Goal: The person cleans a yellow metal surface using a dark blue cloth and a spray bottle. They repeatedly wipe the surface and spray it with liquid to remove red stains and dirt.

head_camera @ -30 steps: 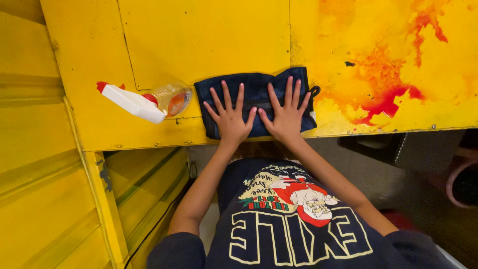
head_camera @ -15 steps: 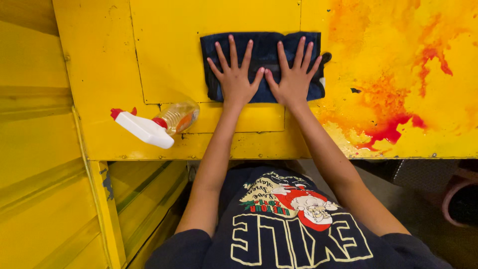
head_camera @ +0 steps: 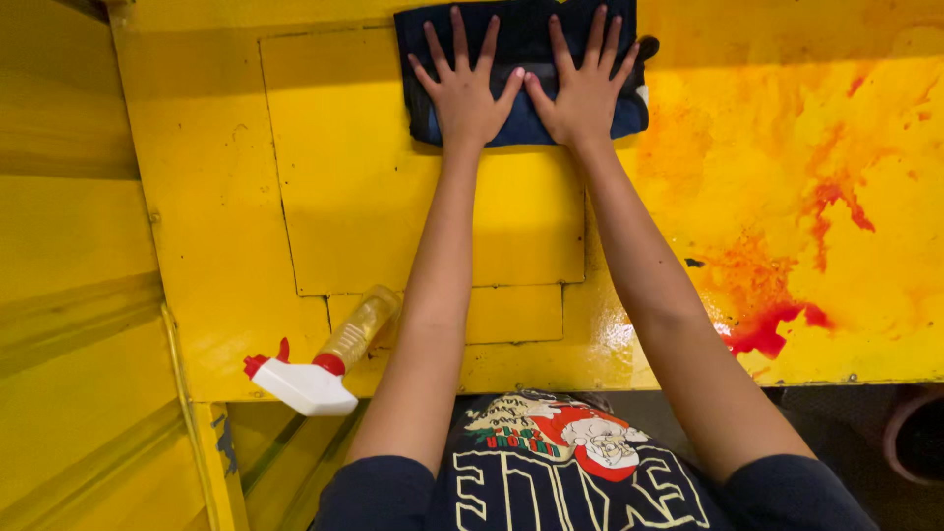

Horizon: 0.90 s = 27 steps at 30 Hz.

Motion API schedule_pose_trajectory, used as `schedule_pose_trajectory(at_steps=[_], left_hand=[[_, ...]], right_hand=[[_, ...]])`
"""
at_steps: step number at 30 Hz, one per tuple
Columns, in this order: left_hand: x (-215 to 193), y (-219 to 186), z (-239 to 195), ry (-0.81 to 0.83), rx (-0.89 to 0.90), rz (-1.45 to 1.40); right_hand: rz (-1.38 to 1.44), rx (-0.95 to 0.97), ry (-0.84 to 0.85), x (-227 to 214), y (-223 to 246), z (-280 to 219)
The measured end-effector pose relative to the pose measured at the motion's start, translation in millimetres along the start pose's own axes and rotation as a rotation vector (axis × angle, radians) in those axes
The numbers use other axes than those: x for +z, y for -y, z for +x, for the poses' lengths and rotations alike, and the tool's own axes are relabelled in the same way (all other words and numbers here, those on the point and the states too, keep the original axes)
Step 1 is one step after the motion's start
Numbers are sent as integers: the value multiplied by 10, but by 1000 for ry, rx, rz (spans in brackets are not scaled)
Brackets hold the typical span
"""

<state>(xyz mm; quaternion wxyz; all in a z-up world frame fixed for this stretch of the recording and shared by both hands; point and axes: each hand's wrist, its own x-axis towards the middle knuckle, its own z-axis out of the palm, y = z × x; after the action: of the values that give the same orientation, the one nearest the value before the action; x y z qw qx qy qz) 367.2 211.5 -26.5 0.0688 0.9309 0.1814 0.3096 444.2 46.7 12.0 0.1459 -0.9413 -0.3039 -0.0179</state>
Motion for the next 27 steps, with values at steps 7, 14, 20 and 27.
schedule_pose_trajectory(at_steps=[7,14,20,27], left_hand=[[156,43,613,562,-153,98],[325,65,956,624,-164,110],[346,56,988,657,-191,88],[323,78,614,578,-166,107]], right_hand=[[1,7,5,117,-132,646],[-18,39,90,202,-217,1054],[-2,80,132,186,-227,1108],[-18,25,-12,219,-185,680]])
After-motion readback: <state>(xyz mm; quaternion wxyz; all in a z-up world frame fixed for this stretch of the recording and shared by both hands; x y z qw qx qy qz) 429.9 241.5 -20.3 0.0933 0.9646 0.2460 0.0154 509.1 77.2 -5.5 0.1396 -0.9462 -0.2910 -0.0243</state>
